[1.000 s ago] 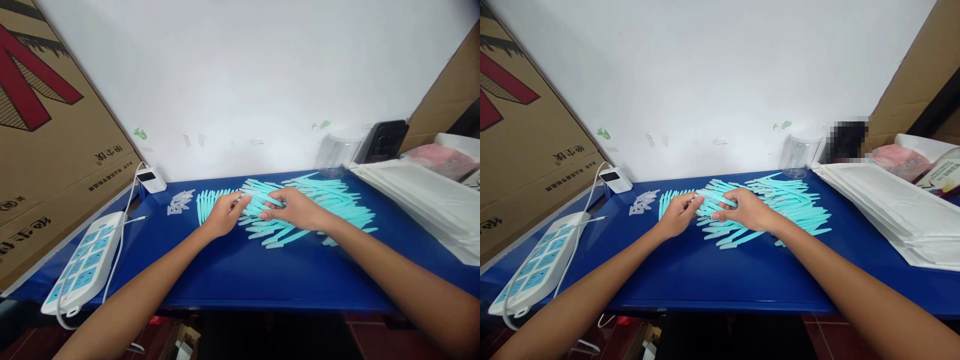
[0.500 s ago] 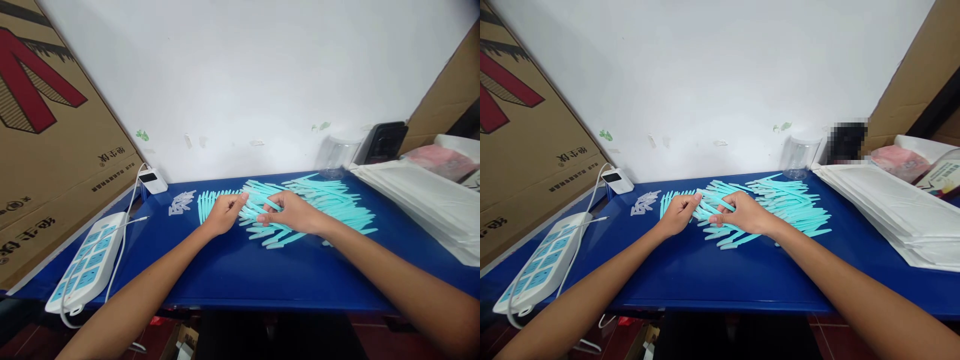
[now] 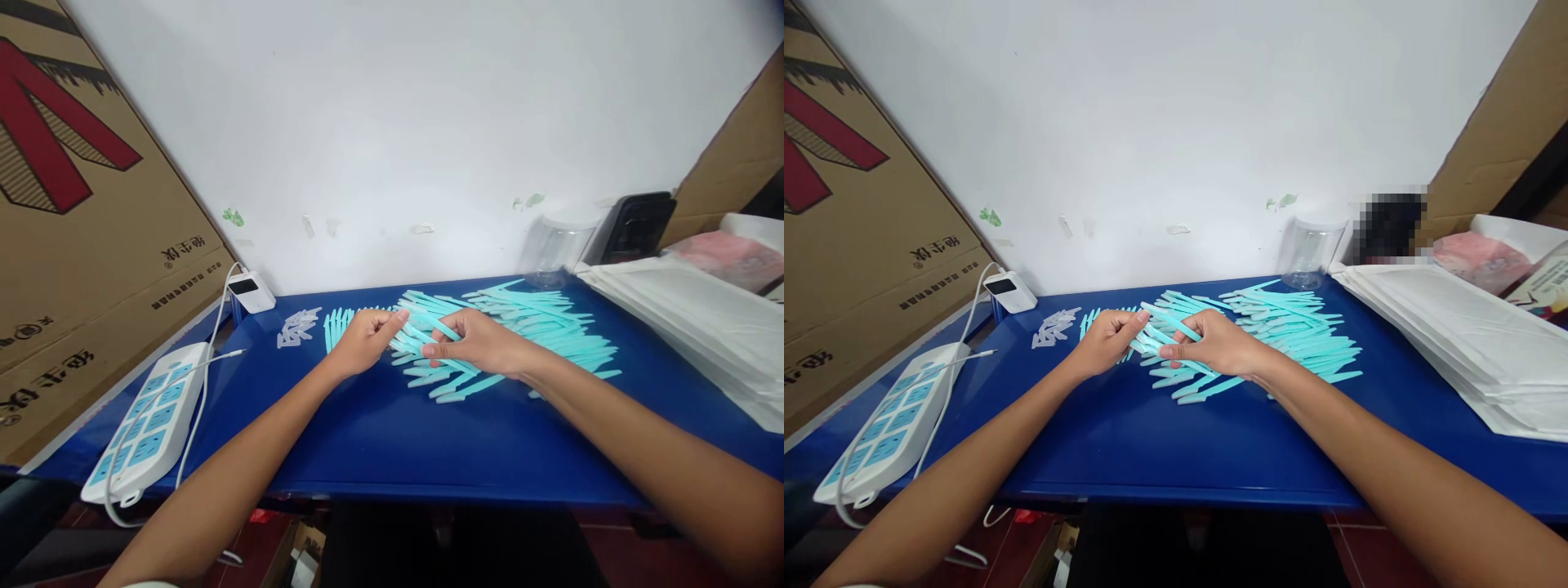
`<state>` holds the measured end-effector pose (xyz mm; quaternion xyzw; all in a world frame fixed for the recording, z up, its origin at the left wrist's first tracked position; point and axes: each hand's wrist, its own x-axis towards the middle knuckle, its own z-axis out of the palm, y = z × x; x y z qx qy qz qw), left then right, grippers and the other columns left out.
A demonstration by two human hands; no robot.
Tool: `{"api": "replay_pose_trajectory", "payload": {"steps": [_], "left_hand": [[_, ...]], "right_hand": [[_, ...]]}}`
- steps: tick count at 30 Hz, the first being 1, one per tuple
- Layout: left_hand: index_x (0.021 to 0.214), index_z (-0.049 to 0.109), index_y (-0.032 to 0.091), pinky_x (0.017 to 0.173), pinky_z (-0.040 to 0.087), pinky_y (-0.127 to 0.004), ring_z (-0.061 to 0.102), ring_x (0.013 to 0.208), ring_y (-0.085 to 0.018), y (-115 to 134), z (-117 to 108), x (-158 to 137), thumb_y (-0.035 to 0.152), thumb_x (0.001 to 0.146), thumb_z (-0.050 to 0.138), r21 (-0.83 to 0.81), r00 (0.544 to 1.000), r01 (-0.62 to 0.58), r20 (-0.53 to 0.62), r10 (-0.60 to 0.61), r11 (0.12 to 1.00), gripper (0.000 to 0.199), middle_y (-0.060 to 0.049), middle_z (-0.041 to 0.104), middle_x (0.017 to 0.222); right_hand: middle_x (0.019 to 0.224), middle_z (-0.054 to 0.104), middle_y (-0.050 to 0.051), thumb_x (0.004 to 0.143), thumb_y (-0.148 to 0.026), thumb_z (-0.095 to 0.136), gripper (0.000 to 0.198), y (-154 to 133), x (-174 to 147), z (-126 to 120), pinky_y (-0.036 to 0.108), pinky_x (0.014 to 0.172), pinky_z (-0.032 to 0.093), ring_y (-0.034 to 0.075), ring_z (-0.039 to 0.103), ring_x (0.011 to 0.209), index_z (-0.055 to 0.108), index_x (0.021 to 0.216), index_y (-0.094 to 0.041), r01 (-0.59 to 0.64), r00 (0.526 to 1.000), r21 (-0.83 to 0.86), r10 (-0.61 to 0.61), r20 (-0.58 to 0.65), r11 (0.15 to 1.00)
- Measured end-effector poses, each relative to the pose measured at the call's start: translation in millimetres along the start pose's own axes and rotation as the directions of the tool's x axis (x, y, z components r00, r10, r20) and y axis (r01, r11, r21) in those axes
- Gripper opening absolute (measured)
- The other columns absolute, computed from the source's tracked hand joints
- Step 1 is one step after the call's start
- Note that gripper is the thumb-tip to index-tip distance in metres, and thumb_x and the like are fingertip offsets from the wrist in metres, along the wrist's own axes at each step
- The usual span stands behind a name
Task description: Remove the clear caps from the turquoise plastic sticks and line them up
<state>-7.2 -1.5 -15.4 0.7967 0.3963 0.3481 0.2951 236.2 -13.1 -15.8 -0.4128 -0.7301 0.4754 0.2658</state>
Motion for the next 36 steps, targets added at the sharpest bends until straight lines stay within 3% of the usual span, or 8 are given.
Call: {"api": "replay_pose_trajectory", "payload": {"steps": [8,11,13,16,19,22,28,36], "left_hand": [[0.058,0.035,0.021,0.048,0.027,-0.026,0.037,0.045,-0.009,-2,0,3,0.066,0.102,0.049,-0.045,0.999,0.038,0.010,-0.037,0.998,0.065,0.005,0.034,0.046],[0.058,0.040,0.022,0.044,0.027,-0.026,0.036,0.040,-0.010,-18,-23,7,0.072,0.097,0.053,-0.100,0.977,0.110,-0.171,-0.126,0.989,0.065,0.005,0.035,0.045],[0.060,0.046,0.022,0.043,0.028,-0.027,0.039,0.038,-0.011,-28,-47,9,0.072,0.096,0.054,-0.105,0.921,0.124,-0.357,-0.154,0.987,0.062,0.004,0.039,0.045],[0.058,0.039,0.022,0.049,0.027,-0.029,0.039,0.043,-0.012,-39,-78,10,0.066,0.101,0.047,0.151,0.905,0.138,-0.420,-0.063,0.979,0.062,0.003,0.038,0.046],[0.056,0.033,0.021,0.056,0.021,-0.032,0.033,0.049,-0.013,-46,-93,8,0.057,0.104,0.045,0.537,0.973,0.108,-0.230,0.022,0.837,0.061,0.001,0.035,0.049],[0.055,0.038,0.022,0.060,0.021,-0.034,0.034,0.050,-0.016,-57,-105,5,0.053,0.105,0.039,0.702,0.990,0.135,-0.119,-0.072,0.699,0.059,-0.001,0.038,0.050],[0.052,0.049,0.023,0.060,0.026,-0.034,0.048,0.054,-0.022,-83,-141,-4,0.057,0.101,0.041,0.796,0.940,0.306,-0.167,-0.296,0.523,0.061,-0.008,0.053,0.053],[0.071,0.073,0.020,0.061,0.034,-0.033,0.062,0.069,-0.027,-89,-146,-9,0.059,0.089,0.060,0.826,0.864,0.453,-0.314,-0.393,0.336,0.045,-0.014,0.070,0.075]], "right_hand": [[0.057,0.049,-0.004,0.076,-0.067,0.083,0.051,-5,-3,-3,0.030,0.051,0.016,0.010,0.024,0.053,0.076,0.072,-0.017,0.020,1.000,-0.022,-0.019,0.011,1.000],[0.057,0.048,-0.004,0.073,-0.071,0.084,0.054,-3,-4,-12,0.030,0.052,0.017,0.010,0.027,0.054,0.075,0.071,-0.018,-0.004,1.000,-0.047,0.004,0.008,0.999],[0.058,0.050,-0.002,0.070,-0.074,0.084,0.057,0,-3,-19,0.030,0.053,0.019,0.011,0.030,0.054,0.074,0.069,-0.018,-0.021,1.000,-0.065,0.021,-0.013,0.998],[0.060,0.056,0.001,0.065,-0.079,0.084,0.062,3,-1,-25,0.030,0.055,0.028,0.014,0.043,0.058,0.074,0.069,-0.017,-0.039,0.998,-0.076,0.035,-0.059,0.996],[0.061,0.061,0.004,0.062,-0.081,0.084,0.065,3,0,-24,0.030,0.059,0.034,0.019,0.053,0.065,0.072,0.069,-0.018,-0.046,0.997,-0.069,0.041,-0.068,0.997],[0.061,0.060,0.003,0.060,-0.082,0.085,0.067,5,1,-22,0.029,0.061,0.036,0.022,0.059,0.069,0.061,0.062,-0.020,-0.048,0.996,-0.056,0.044,-0.074,0.997],[0.059,0.050,0.000,0.059,-0.081,0.086,0.070,14,3,-26,0.028,0.070,0.038,0.030,0.068,0.088,0.051,0.058,-0.022,-0.010,0.994,-0.012,0.008,-0.105,1.000],[0.060,0.055,-0.001,0.066,-0.081,0.081,0.063,14,4,-25,0.030,0.058,0.028,0.014,0.041,0.059,0.072,0.069,-0.019,-0.029,0.997,-0.098,0.022,-0.074,0.995]]}}
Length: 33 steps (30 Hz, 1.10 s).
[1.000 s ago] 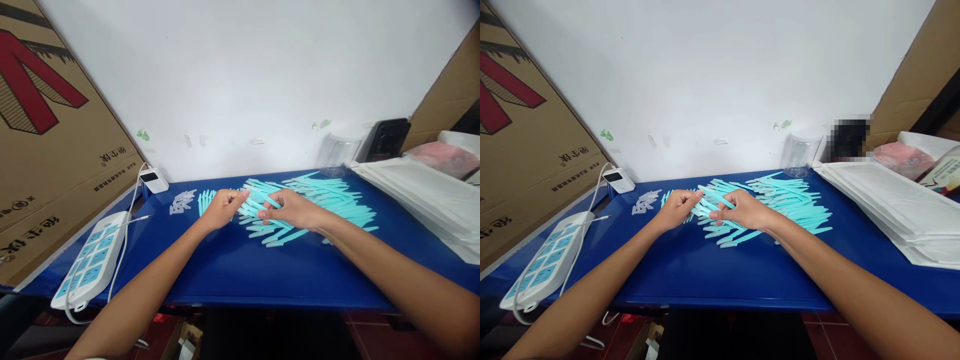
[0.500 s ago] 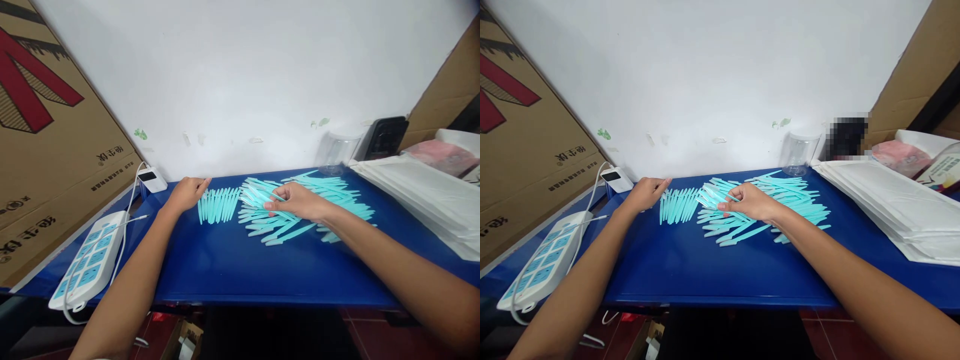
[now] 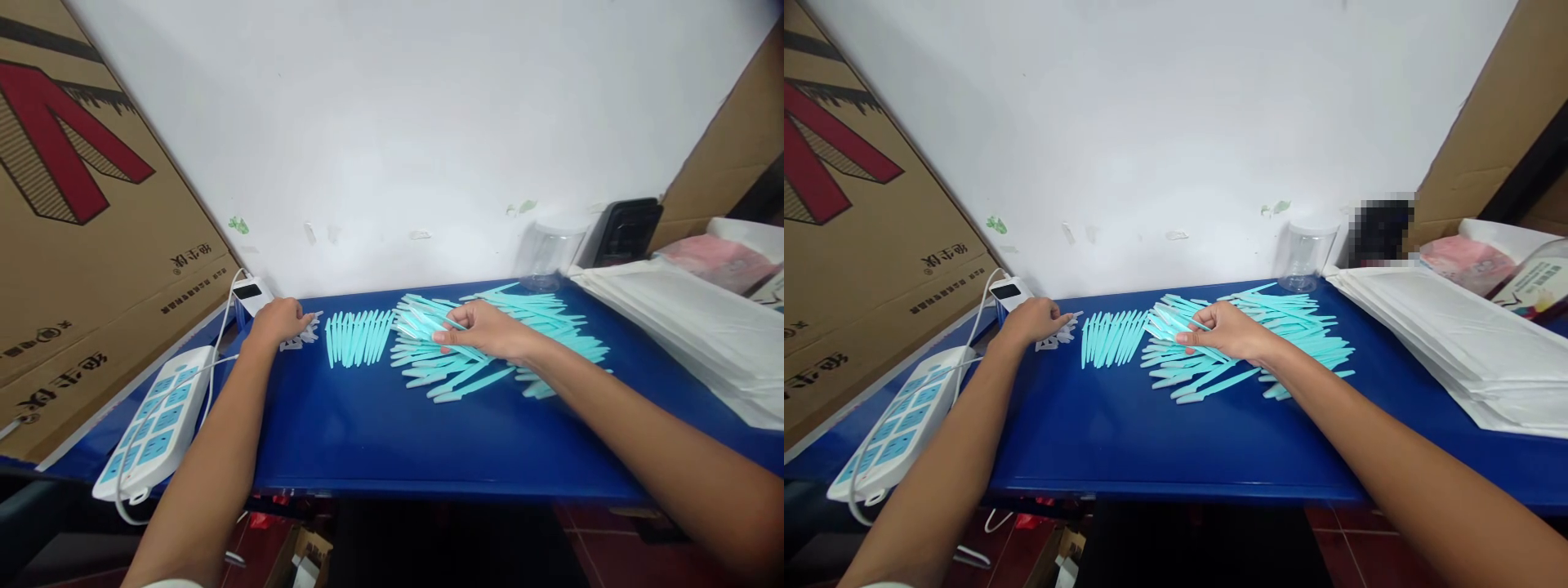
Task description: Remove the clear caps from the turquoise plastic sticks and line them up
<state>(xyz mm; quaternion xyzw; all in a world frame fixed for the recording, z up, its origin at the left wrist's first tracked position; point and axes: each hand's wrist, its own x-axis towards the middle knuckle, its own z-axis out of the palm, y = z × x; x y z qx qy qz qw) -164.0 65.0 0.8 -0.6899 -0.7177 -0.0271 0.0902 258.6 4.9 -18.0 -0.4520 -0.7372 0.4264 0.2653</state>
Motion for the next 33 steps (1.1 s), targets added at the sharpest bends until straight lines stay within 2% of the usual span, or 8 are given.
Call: {"api": "replay_pose_trajectory", "payload": {"steps": [4,7,10,15,25,28,31,33], "left_hand": [[0.084,0.079,0.018,0.065,0.037,-0.031,0.060,0.071,-0.024,35,-10,-10,0.064,0.091,0.061,-0.291,0.978,-0.082,-0.209,0.020,0.953,0.050,-0.011,0.070,0.074],[0.089,0.081,0.015,0.063,0.039,-0.029,0.054,0.065,-0.018,80,-14,-26,0.066,0.090,0.065,-0.736,0.968,-0.251,-0.186,0.169,0.629,0.054,-0.007,0.069,0.074],[0.094,0.082,0.014,0.064,0.043,-0.028,0.053,0.066,-0.014,119,-12,-44,0.061,0.087,0.074,-0.919,0.936,-0.242,-0.136,0.325,0.313,0.048,-0.007,0.071,0.083],[0.086,0.081,0.014,0.067,0.044,-0.027,0.054,0.072,-0.014,143,-4,-61,0.050,0.088,0.079,-0.970,0.892,-0.211,-0.141,0.430,0.121,0.036,-0.005,0.066,0.084],[0.075,0.080,0.016,0.069,0.047,-0.029,0.057,0.072,-0.015,147,-1,-60,0.046,0.082,0.084,-0.973,0.911,-0.223,-0.185,0.369,0.062,0.032,-0.005,0.065,0.076],[0.080,0.080,0.016,0.069,0.047,-0.030,0.056,0.068,-0.015,127,-5,-45,0.048,0.083,0.081,-0.971,0.949,-0.226,-0.200,0.242,0.084,0.032,-0.005,0.067,0.076],[0.083,0.078,0.016,0.068,0.047,-0.030,0.059,0.067,-0.017,86,-14,-25,0.053,0.086,0.073,-0.919,0.965,-0.260,-0.253,0.064,0.295,0.038,-0.006,0.068,0.073],[0.082,0.077,0.016,0.071,0.047,-0.032,0.063,0.074,-0.021,54,-19,-13,0.050,0.085,0.070,-0.721,0.954,-0.269,-0.289,0.076,0.639,0.034,-0.009,0.072,0.078]], "right_hand": [[0.057,0.054,0.000,0.065,-0.076,0.085,0.059,-4,-2,2,0.031,0.056,0.028,0.015,0.044,0.057,0.076,0.070,-0.019,0.001,1.000,0.025,-0.001,0.009,1.000],[0.056,0.054,0.000,0.065,-0.074,0.086,0.057,-5,-2,5,0.031,0.056,0.028,0.016,0.045,0.058,0.077,0.070,-0.019,0.005,0.999,0.046,-0.006,0.032,0.999],[0.063,0.061,0.001,0.066,-0.073,0.086,0.055,-6,-2,8,0.030,0.057,0.027,0.015,0.043,0.061,0.077,0.071,-0.019,-0.006,0.998,0.061,0.001,0.069,0.998],[0.068,0.068,0.002,0.068,-0.068,0.088,0.052,-8,-2,11,0.031,0.056,0.022,0.012,0.036,0.058,0.073,0.069,-0.018,-0.018,0.994,0.090,0.007,0.112,0.996],[0.067,0.069,0.001,0.069,-0.066,0.087,0.050,-13,-5,15,0.031,0.054,0.020,0.011,0.034,0.055,0.072,0.071,-0.019,-0.005,0.997,0.097,-0.003,0.076,0.995],[0.064,0.066,0.002,0.070,-0.069,0.086,0.053,-12,-6,11,0.031,0.053,0.021,0.012,0.035,0.055,0.073,0.070,-0.018,-0.005,0.996,0.066,-0.001,0.084,0.998],[0.061,0.063,0.002,0.066,-0.074,0.086,0.058,-9,-5,7,0.030,0.054,0.026,0.012,0.037,0.054,0.071,0.068,-0.018,-0.009,0.999,0.053,0.008,0.034,0.999],[0.059,0.063,0.003,0.062,-0.075,0.088,0.059,-6,-4,6,0.031,0.055,0.030,0.015,0.043,0.055,0.069,0.065,-0.019,-0.018,1.000,0.053,0.018,0.003,0.998]]}}
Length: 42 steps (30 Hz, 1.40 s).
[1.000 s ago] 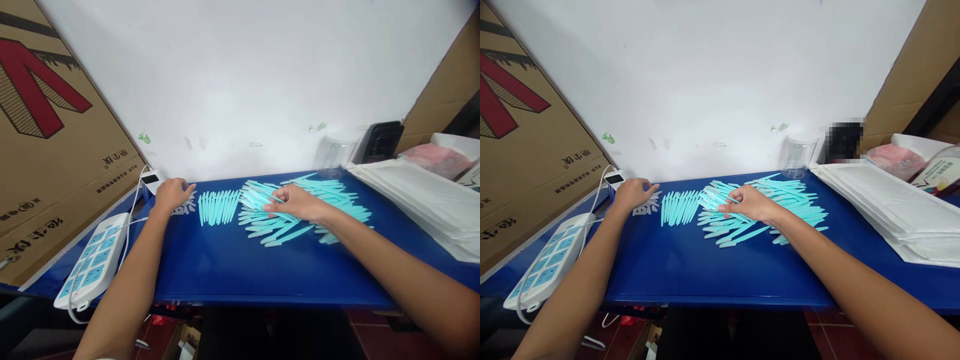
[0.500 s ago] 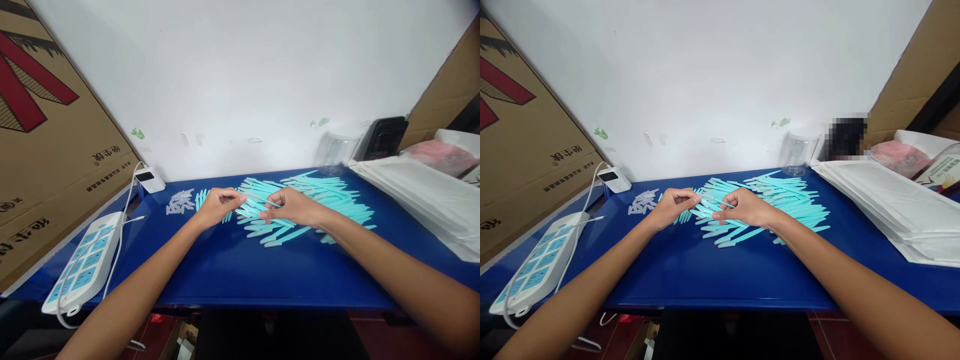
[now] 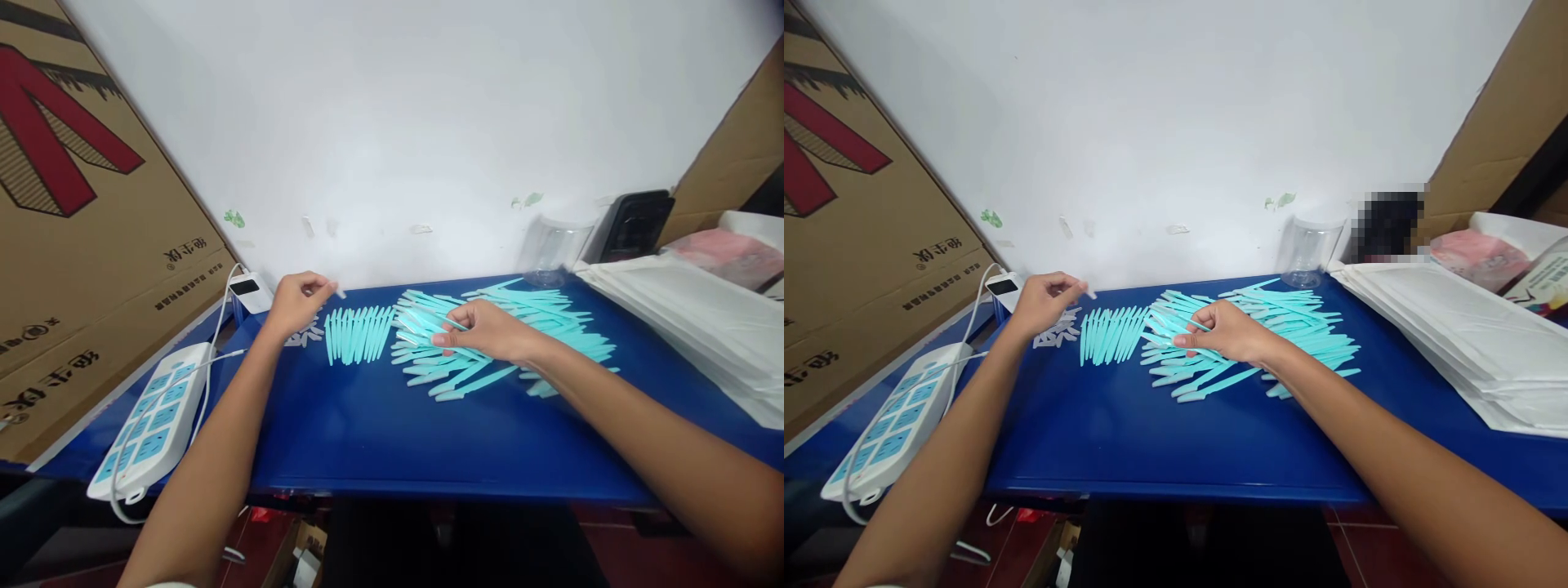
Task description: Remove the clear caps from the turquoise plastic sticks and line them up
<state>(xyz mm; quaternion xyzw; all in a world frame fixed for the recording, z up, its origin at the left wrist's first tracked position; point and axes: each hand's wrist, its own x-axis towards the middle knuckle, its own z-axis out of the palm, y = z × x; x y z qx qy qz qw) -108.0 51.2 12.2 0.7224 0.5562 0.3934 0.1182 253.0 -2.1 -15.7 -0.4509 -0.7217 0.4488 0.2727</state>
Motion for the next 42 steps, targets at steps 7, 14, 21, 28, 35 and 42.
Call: {"api": "replay_pose_trajectory", "payload": {"steps": [7,14,21,28,35,42], "left_hand": [[0.084,0.078,0.018,0.072,0.047,-0.035,0.070,0.082,-0.031,-44,-27,4,0.039,0.082,0.065,0.720,0.944,0.076,0.170,-0.282,0.689,0.025,-0.016,0.076,0.087],[0.098,0.081,0.018,0.072,0.048,-0.035,0.071,0.089,-0.034,-45,-26,3,0.052,0.085,0.066,0.785,0.933,0.098,0.141,-0.331,0.612,0.039,-0.019,0.077,0.094],[0.094,0.081,0.014,0.064,0.042,-0.028,0.059,0.066,-0.018,-14,1,0,0.055,0.089,0.068,0.273,0.999,0.036,0.019,-0.043,0.961,0.043,-0.005,0.068,0.070],[0.102,0.081,0.011,0.056,0.049,-0.026,0.057,0.060,-0.013,73,82,-53,0.061,0.084,0.078,-0.576,0.958,0.158,0.287,0.018,0.802,0.053,-0.005,0.069,0.076],[0.068,0.073,0.012,0.053,0.050,-0.026,0.061,0.056,-0.014,89,99,-70,0.059,0.080,0.084,-0.703,0.933,0.300,0.357,-0.045,0.645,0.050,-0.007,0.070,0.064],[0.063,0.072,0.013,0.050,0.047,-0.024,0.060,0.050,-0.013,85,94,-66,0.053,0.075,0.090,-0.661,0.930,0.301,0.362,-0.058,0.687,0.045,-0.004,0.067,0.056]], "right_hand": [[0.062,0.066,0.004,0.066,-0.072,0.087,0.055,1,2,1,0.032,0.058,0.034,0.018,0.052,0.060,0.071,0.066,-0.019,-0.001,1.000,-0.031,0.000,-0.009,1.000],[0.063,0.067,0.005,0.063,-0.075,0.087,0.059,-3,1,-1,0.032,0.066,0.042,0.026,0.065,0.076,0.067,0.062,-0.020,0.002,1.000,-0.044,-0.003,-0.024,0.999],[0.061,0.063,0.002,0.062,-0.076,0.087,0.064,-9,-2,7,0.031,0.068,0.039,0.025,0.066,0.078,0.054,0.057,-0.022,0.018,0.991,0.083,-0.007,-0.133,0.996],[0.080,0.077,0.006,0.071,-0.069,0.085,0.054,-11,0,19,0.031,0.071,0.043,0.020,0.062,0.074,0.074,0.080,-0.017,0.112,0.947,0.218,-0.037,-0.320,0.970],[0.069,0.071,0.003,0.070,-0.066,0.088,0.052,-14,-1,36,0.028,0.062,0.040,0.016,0.059,0.066,0.072,0.071,-0.016,0.159,0.966,0.217,-0.107,-0.235,0.963],[0.068,0.070,0.003,0.071,-0.066,0.088,0.051,-14,-3,37,0.027,0.057,0.035,0.013,0.053,0.061,0.075,0.072,-0.016,0.150,0.979,0.179,-0.120,-0.165,0.973]]}}
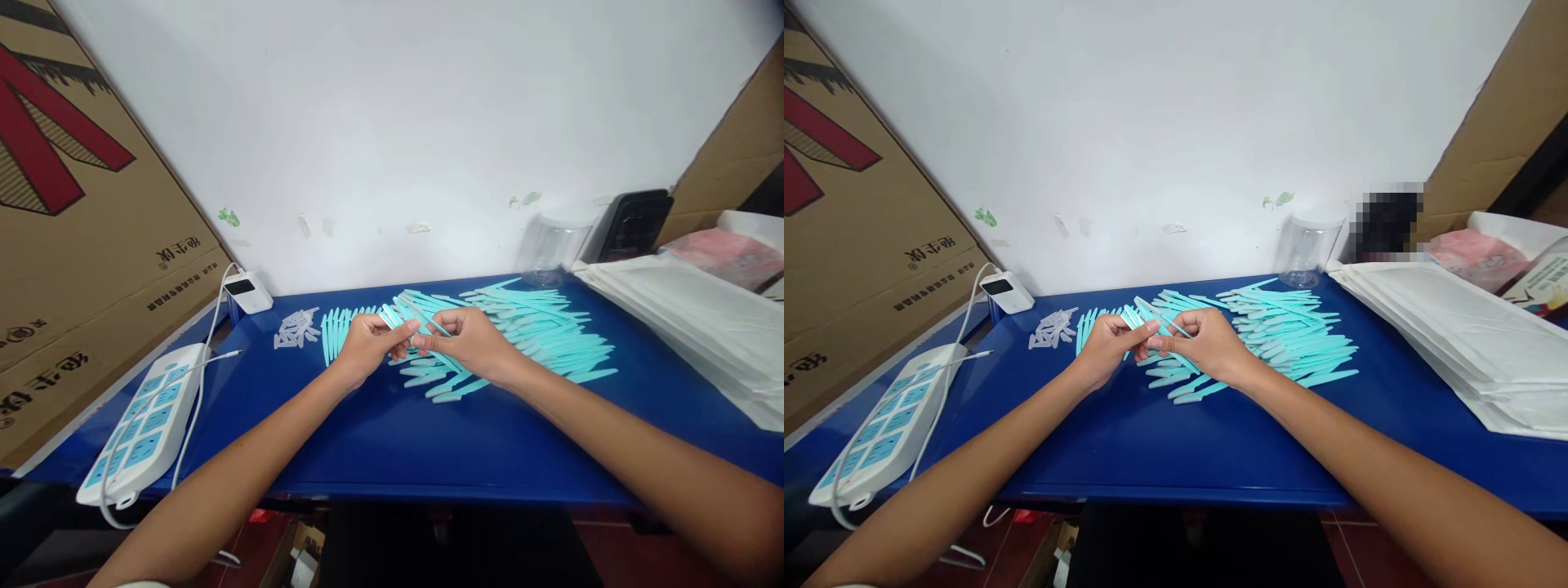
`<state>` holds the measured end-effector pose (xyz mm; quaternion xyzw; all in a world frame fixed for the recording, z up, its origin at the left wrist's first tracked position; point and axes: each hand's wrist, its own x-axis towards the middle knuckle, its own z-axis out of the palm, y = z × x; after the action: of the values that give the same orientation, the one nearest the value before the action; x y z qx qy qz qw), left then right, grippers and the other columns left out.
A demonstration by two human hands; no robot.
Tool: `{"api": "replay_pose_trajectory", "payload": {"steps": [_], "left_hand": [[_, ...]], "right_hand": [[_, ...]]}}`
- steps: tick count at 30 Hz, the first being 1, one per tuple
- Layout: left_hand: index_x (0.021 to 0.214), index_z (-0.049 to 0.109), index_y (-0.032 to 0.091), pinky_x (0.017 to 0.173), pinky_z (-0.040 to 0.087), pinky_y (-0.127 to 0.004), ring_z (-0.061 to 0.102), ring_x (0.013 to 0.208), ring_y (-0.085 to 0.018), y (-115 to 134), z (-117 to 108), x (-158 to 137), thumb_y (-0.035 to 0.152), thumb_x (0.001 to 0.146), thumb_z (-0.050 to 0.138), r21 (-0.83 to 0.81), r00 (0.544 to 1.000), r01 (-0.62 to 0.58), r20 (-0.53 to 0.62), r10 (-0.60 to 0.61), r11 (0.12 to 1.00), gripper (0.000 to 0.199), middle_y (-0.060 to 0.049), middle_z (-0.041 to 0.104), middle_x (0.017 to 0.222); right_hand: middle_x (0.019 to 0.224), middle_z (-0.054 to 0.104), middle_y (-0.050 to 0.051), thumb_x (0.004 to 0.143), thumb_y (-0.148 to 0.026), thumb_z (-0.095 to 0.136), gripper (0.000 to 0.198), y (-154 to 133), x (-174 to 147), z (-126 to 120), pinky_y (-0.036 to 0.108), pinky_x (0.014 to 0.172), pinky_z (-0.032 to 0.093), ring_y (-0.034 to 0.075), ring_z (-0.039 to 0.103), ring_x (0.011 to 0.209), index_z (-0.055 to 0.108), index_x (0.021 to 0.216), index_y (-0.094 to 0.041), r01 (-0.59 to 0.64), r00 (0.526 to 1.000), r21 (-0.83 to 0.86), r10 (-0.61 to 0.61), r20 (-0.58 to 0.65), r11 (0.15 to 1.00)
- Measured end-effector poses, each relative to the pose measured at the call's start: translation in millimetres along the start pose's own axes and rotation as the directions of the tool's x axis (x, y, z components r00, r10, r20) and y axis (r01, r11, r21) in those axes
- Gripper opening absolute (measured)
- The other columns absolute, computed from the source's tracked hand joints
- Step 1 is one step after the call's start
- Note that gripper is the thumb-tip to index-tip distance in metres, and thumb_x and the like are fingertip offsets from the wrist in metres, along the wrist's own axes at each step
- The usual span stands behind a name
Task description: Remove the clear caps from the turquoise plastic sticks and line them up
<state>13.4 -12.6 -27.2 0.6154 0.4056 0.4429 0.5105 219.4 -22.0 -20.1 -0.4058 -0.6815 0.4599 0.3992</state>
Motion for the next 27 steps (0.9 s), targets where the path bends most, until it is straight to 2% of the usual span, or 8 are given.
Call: {"api": "replay_pose_trajectory", "payload": {"steps": [4,7,10,13,16,19,23,27], "left_hand": [[0.064,0.074,0.013,0.052,0.049,-0.024,0.062,0.051,-0.013,3,-3,1,0.050,0.076,0.090,0.003,1.000,0.008,0.030,-0.008,1.000,0.043,-0.004,0.067,0.057],[0.065,0.074,0.012,0.053,0.052,-0.025,0.063,0.051,-0.014,8,-19,7,0.049,0.071,0.093,-0.003,0.997,0.037,0.073,-0.037,0.999,0.042,-0.005,0.068,0.059],[0.062,0.072,0.012,0.051,0.051,-0.025,0.060,0.048,-0.012,16,-52,16,0.047,0.066,0.096,0.041,0.990,0.102,0.092,-0.106,0.994,0.043,-0.005,0.067,0.058],[0.060,0.071,0.012,0.050,0.049,-0.023,0.057,0.048,-0.010,26,-94,23,0.047,0.066,0.097,0.134,0.977,0.185,0.081,-0.197,0.973,0.044,-0.005,0.067,0.057],[0.059,0.069,0.013,0.050,0.046,-0.022,0.054,0.049,-0.009,32,-130,27,0.045,0.064,0.098,0.186,0.959,0.257,0.069,-0.273,0.948,0.044,-0.004,0.063,0.055],[0.055,0.065,0.014,0.051,0.045,-0.022,0.051,0.049,-0.008,32,-151,28,0.044,0.062,0.099,0.231,0.941,0.324,0.020,-0.338,0.917,0.046,-0.003,0.059,0.052],[0.053,0.062,0.015,0.050,0.043,-0.023,0.050,0.051,-0.009,26,-160,31,0.046,0.057,0.101,0.313,0.896,0.436,-0.063,-0.439,0.844,0.050,-0.003,0.059,0.054],[0.054,0.061,0.017,0.052,0.045,-0.025,0.053,0.054,-0.011,17,-162,36,0.047,0.050,0.103,0.353,0.863,0.492,-0.080,-0.498,0.796,0.052,-0.004,0.061,0.059]], "right_hand": [[0.064,0.065,0.000,0.069,-0.071,0.086,0.056,-2,-1,0,0.028,0.055,0.035,0.014,0.053,0.060,0.075,0.071,-0.016,-0.017,1.000,-0.022,0.017,0.018,1.000],[0.069,0.069,0.001,0.066,-0.070,0.088,0.056,-3,-1,-1,0.029,0.059,0.040,0.016,0.060,0.064,0.077,0.077,-0.017,-0.040,0.999,0.009,0.040,-0.007,0.999],[0.083,0.079,0.006,0.069,-0.065,0.089,0.050,-3,1,-5,0.032,0.072,0.050,0.023,0.071,0.081,0.079,0.085,-0.019,-0.053,0.997,0.055,0.056,-0.050,0.997],[0.090,0.082,0.008,0.074,-0.062,0.087,0.044,-1,3,-10,0.034,0.080,0.052,0.026,0.074,0.091,0.079,0.085,-0.020,-0.060,0.995,0.046,0.063,-0.081,0.997],[0.087,0.082,0.009,0.075,-0.064,0.085,0.045,2,5,-15,0.033,0.070,0.048,0.023,0.071,0.079,0.077,0.081,-0.020,-0.081,0.989,0.005,0.081,-0.121,0.997],[0.086,0.082,0.010,0.075,-0.068,0.083,0.050,3,5,-17,0.032,0.059,0.039,0.018,0.061,0.065,0.075,0.081,-0.019,-0.083,0.987,-0.023,0.079,-0.137,0.996],[0.086,0.082,0.010,0.074,-0.074,0.081,0.057,1,4,-17,0.030,0.053,0.030,0.013,0.046,0.054,0.074,0.082,-0.018,-0.077,0.989,-0.034,0.072,-0.133,0.996],[0.083,0.081,0.010,0.072,-0.077,0.080,0.060,-2,4,-17,0.030,0.053,0.029,0.011,0.041,0.054,0.073,0.080,-0.017,-0.072,0.990,-0.039,0.067,-0.128,0.997]]}}
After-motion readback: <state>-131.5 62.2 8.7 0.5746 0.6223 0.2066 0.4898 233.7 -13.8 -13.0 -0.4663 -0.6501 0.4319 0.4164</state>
